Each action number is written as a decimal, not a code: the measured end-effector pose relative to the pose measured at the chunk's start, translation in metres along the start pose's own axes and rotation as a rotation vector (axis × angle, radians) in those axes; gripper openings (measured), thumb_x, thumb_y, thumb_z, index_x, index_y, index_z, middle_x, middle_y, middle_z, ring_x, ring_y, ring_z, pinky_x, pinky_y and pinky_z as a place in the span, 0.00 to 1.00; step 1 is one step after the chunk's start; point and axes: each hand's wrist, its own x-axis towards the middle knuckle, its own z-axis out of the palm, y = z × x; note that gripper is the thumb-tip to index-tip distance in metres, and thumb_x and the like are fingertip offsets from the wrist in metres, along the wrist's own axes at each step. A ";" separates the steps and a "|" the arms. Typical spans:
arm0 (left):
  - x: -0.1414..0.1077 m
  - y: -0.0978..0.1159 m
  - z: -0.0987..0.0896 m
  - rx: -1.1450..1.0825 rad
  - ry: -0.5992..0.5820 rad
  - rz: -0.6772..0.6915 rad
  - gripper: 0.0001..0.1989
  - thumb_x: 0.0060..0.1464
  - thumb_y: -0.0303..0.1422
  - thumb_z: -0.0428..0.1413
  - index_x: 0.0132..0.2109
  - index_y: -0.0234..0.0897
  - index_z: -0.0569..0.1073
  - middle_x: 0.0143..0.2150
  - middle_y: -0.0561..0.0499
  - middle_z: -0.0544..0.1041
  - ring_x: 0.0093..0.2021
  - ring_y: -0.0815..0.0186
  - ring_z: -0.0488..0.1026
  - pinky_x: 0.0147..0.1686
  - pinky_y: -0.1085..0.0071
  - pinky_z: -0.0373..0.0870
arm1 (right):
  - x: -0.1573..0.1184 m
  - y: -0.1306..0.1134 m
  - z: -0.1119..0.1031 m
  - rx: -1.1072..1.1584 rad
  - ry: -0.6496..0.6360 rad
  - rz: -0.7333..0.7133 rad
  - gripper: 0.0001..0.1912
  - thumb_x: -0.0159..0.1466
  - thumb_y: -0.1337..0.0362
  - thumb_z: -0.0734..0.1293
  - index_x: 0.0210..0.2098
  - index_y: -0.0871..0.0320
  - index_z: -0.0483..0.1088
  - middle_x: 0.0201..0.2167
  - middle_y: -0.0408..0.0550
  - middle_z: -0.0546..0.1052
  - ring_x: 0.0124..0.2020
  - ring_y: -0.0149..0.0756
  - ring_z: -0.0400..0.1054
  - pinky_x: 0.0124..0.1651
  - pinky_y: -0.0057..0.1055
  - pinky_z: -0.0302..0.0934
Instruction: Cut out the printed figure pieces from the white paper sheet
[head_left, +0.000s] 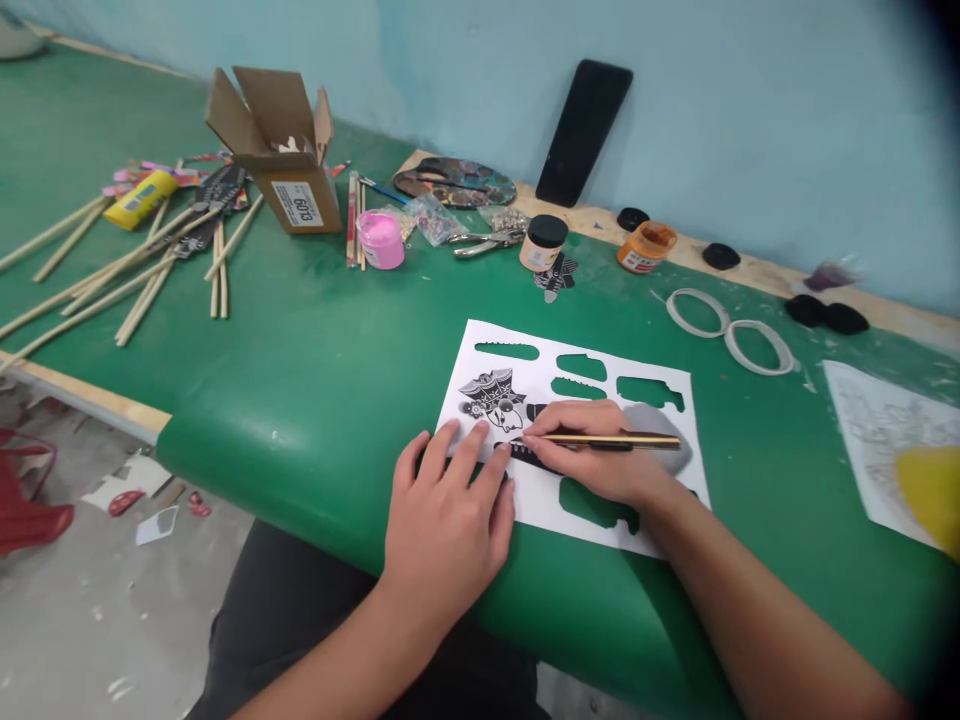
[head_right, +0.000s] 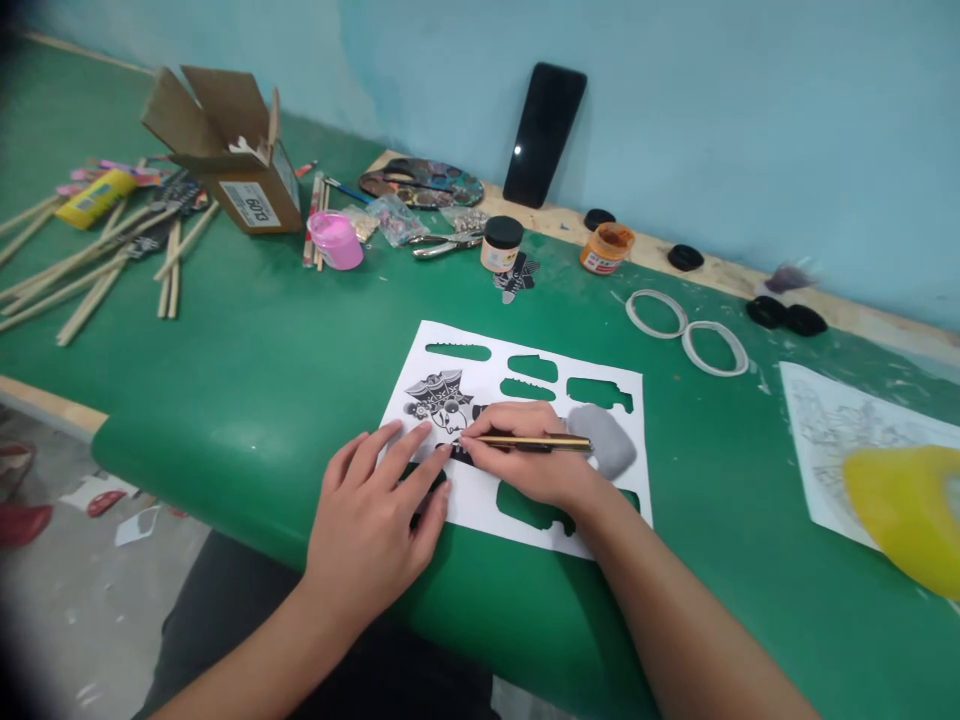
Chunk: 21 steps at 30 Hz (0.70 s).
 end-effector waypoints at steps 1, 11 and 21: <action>0.000 0.000 0.000 -0.002 0.000 -0.001 0.16 0.63 0.36 0.52 0.56 0.44 0.75 0.63 0.50 0.70 0.62 0.49 0.64 0.60 0.47 0.58 | 0.000 0.000 0.000 -0.005 -0.004 -0.005 0.04 0.62 0.65 0.69 0.30 0.56 0.76 0.28 0.44 0.79 0.29 0.33 0.72 0.32 0.28 0.62; 0.001 0.000 0.000 -0.004 0.056 0.006 0.15 0.62 0.35 0.53 0.54 0.43 0.76 0.61 0.50 0.73 0.61 0.49 0.66 0.58 0.47 0.61 | 0.000 0.001 0.000 -0.004 -0.010 -0.042 0.04 0.62 0.67 0.69 0.31 0.57 0.76 0.30 0.45 0.80 0.31 0.33 0.73 0.35 0.29 0.65; 0.002 0.001 0.002 -0.003 0.073 0.002 0.15 0.62 0.35 0.53 0.53 0.42 0.77 0.60 0.50 0.73 0.60 0.49 0.66 0.58 0.47 0.60 | 0.001 0.003 0.000 0.016 -0.054 -0.099 0.04 0.63 0.69 0.69 0.34 0.57 0.78 0.32 0.46 0.80 0.34 0.34 0.74 0.38 0.30 0.67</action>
